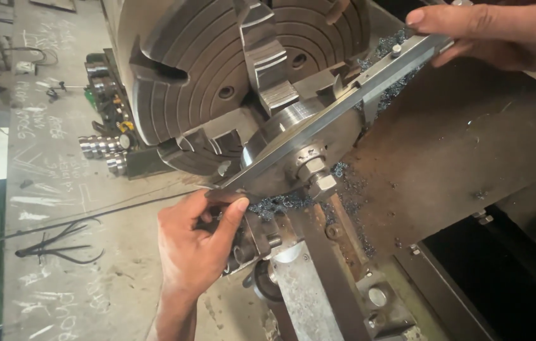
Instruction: Operate a metal lathe to shape a workpiece and measure it with a caliper.
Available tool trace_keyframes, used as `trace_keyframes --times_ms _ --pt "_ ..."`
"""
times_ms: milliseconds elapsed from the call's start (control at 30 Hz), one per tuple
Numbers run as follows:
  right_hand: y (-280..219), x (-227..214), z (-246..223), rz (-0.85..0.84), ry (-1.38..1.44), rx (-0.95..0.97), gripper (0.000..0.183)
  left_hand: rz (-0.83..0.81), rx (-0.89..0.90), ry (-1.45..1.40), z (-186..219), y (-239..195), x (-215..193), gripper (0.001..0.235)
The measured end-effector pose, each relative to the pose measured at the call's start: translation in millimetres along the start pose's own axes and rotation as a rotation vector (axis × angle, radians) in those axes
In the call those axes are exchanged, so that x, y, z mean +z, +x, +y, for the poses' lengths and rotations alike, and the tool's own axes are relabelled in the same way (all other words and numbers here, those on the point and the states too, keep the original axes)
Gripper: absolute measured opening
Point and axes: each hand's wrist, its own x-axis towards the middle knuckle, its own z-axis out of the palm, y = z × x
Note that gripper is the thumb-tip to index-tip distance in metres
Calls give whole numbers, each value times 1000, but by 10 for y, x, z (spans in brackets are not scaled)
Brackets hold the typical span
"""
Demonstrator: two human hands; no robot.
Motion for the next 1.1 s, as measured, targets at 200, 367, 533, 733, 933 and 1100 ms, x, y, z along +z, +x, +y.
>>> trace_keyframes --times_ms 200,367,533,733,933,1100 --pt "170 -87 -354 -120 218 659 42 6 2 -4 -14 -2 20 17" --pt "167 4 -134 7 570 706 40 12 37 -8 -37 -10 35 17" --pt "269 30 -106 -30 468 775 44 2 19 -2 -22 -3 35 16" --pt "347 -9 -106 -172 290 1100 45 19 3 22 -64 -21 53 17" --pt "582 -372 -536 -187 262 972 44 19 -2 16 -52 -8 70 18" --pt "642 -445 -635 -170 232 989 45 22 13 54 -69 -15 65 19"
